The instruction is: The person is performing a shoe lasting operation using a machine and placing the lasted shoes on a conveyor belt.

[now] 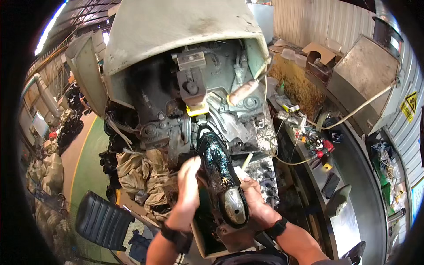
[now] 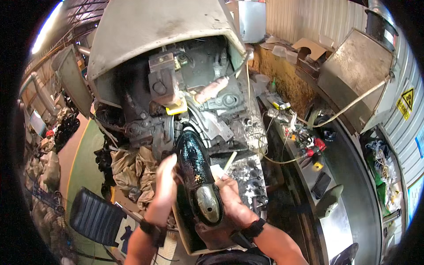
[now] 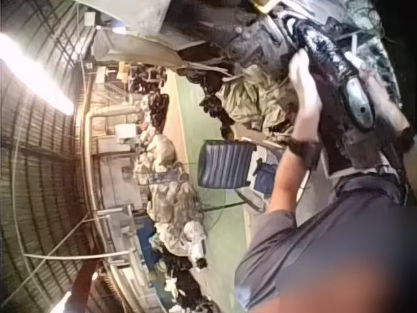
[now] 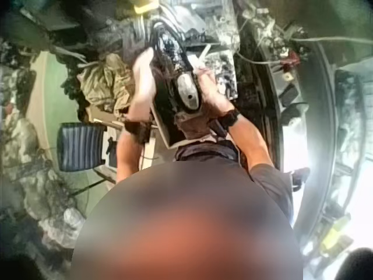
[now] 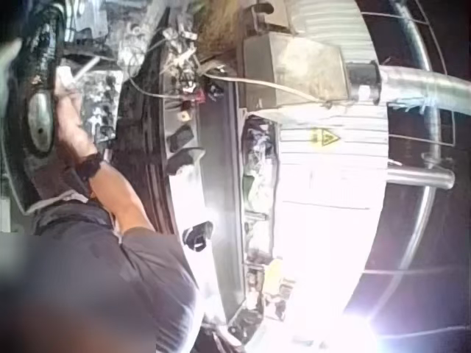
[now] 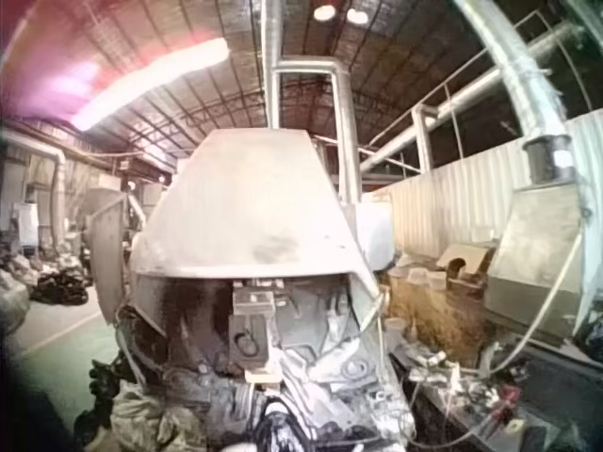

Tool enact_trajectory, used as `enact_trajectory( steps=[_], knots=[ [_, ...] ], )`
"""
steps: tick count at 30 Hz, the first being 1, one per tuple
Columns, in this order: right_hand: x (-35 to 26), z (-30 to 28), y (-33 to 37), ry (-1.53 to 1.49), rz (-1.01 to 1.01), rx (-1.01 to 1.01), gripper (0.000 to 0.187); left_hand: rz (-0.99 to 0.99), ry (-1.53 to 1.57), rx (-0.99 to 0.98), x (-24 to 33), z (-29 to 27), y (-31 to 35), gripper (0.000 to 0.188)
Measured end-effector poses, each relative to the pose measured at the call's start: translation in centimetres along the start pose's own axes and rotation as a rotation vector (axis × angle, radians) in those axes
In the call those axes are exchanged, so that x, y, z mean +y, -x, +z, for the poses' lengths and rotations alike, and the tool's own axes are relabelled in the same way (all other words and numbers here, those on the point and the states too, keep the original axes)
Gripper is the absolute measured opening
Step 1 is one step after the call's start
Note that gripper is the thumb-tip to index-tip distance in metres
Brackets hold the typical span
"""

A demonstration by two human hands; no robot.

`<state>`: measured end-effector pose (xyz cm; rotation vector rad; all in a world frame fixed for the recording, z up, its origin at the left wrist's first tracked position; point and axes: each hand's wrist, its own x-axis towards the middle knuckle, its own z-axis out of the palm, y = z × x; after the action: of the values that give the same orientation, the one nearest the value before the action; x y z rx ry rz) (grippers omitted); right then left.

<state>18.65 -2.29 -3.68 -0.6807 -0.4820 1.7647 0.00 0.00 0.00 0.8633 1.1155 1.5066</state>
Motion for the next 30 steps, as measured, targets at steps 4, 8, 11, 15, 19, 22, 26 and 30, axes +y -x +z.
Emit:
enact_trajectory(
  steps=[4,8,11,15,19,22,26,30],
  knots=[
    [0.6,0.0,-3.4,0.043,0.012,0.011,0.021,-0.337,0.578,0.003,-1.0,1.3,3.4,0.037],
    [0.9,0.7,-6.6,0.106,0.023,0.043,0.016,-0.275,0.511,0.180,-1.4,1.9,0.9,0.034],
    [0.7,1.2,-8.0,0.149,0.046,0.064,0.024,-0.308,0.505,0.281,-1.8,2.0,-0.6,0.034],
    [0.4,2.2,-9.8,0.125,-0.014,0.090,0.024,-0.337,0.533,0.367,-2.2,1.9,-2.5,0.035],
    [0.3,1.5,-10.8,0.097,0.067,0.127,0.033,-0.344,0.576,0.400,-4.0,1.5,-3.4,0.036],
    [1.0,0.3,-11.6,0.134,0.091,0.156,0.032,-0.362,0.608,0.423,-6.3,1.2,-3.8,0.035],
    [1.9,-0.7,-12.9,0.078,-0.012,0.038,0.044,-0.187,0.485,0.520,-9.1,1.2,-5.0,0.035],
    [2.3,-1.2,-13.4,0.066,-0.016,-0.027,0.038,-0.132,0.464,0.563,-10.6,0.9,-5.4,0.029]
  ],
)
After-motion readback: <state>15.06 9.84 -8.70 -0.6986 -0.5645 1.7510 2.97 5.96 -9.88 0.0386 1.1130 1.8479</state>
